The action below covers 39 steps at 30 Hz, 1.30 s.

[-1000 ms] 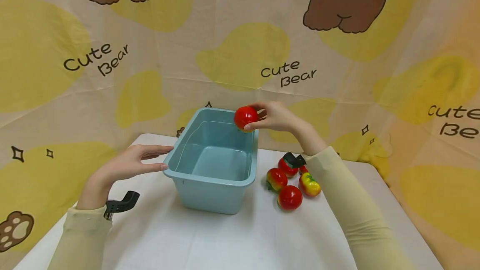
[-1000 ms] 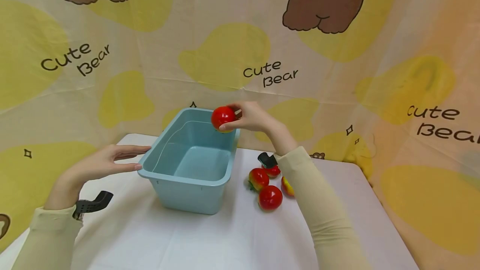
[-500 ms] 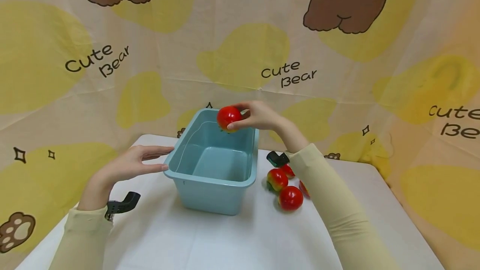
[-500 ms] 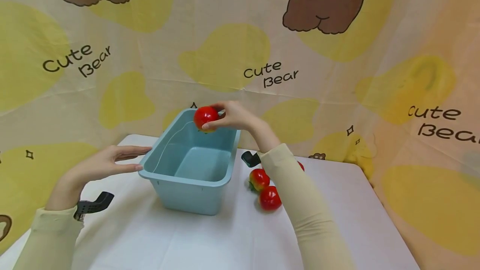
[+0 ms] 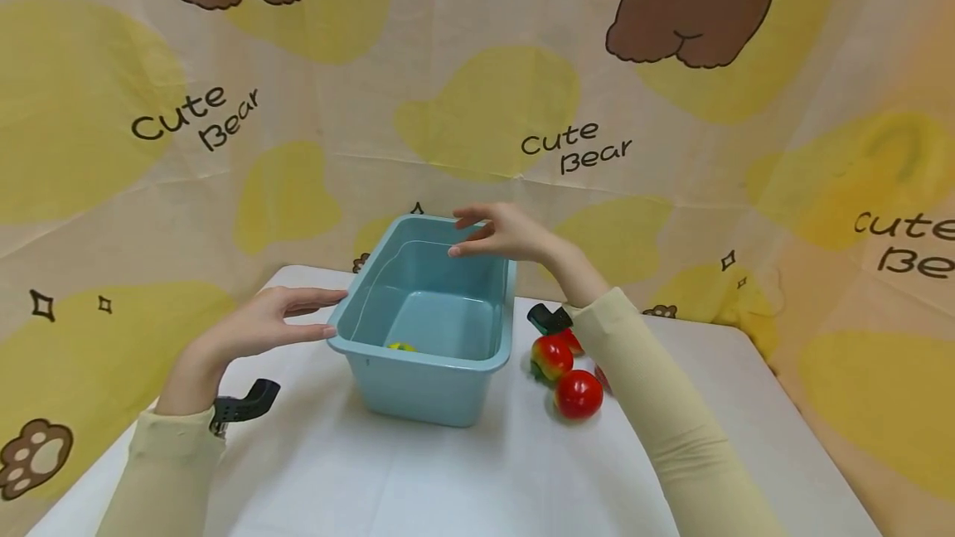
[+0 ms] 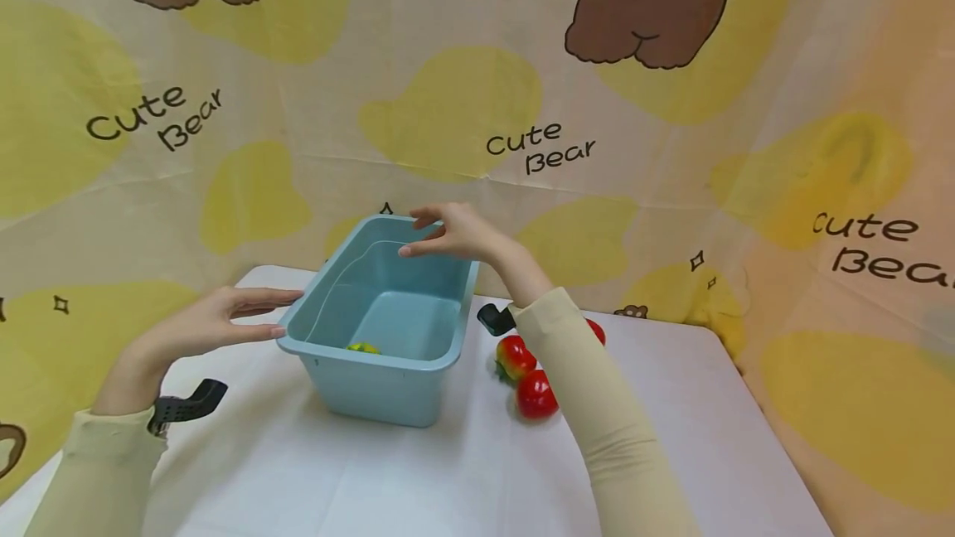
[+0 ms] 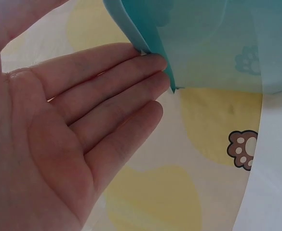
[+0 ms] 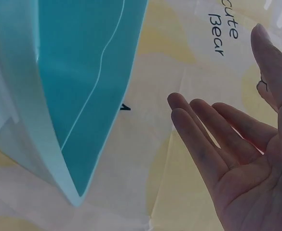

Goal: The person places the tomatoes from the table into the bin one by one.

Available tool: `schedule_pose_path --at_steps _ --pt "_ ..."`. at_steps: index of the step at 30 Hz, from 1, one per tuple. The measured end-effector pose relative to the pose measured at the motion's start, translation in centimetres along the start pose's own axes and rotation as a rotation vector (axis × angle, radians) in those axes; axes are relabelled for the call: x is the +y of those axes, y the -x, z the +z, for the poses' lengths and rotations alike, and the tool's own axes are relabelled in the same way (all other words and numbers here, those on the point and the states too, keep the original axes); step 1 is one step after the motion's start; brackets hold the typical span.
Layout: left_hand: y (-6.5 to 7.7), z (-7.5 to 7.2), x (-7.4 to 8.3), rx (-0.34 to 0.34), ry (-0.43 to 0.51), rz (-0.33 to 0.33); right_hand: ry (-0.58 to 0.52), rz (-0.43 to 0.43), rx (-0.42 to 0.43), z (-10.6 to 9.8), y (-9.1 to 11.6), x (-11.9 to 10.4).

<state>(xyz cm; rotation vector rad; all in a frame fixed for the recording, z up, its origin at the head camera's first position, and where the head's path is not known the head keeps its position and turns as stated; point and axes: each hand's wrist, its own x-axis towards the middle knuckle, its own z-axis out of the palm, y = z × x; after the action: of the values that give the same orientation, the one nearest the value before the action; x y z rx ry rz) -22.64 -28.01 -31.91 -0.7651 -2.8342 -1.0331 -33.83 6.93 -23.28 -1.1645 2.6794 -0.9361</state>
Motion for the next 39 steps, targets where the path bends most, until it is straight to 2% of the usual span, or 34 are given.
schedule_pose_path --at_steps 7,12,21,30,39 --pt "-0.1 0.0 -0.4 0.010 -0.035 0.003 -0.004 -0.026 0.056 -0.8 2.1 0.7" --pt "0.0 0.0 -0.5 0.009 -0.027 0.014 -0.063 -0.040 0.079 -1.3 3.8 1.2" --pt "0.0 0.0 -0.4 0.006 -0.016 0.008 -0.087 -0.005 0.117 -2.0 6.6 2.3" --pt "-0.2 0.2 -0.6 0.004 -0.017 0.012 -0.060 0.024 0.157 -2.3 9.3 3.9" --pt "-0.3 0.2 -0.6 0.010 -0.018 0.015 -0.053 0.093 0.177 -2.3 11.8 6.0"
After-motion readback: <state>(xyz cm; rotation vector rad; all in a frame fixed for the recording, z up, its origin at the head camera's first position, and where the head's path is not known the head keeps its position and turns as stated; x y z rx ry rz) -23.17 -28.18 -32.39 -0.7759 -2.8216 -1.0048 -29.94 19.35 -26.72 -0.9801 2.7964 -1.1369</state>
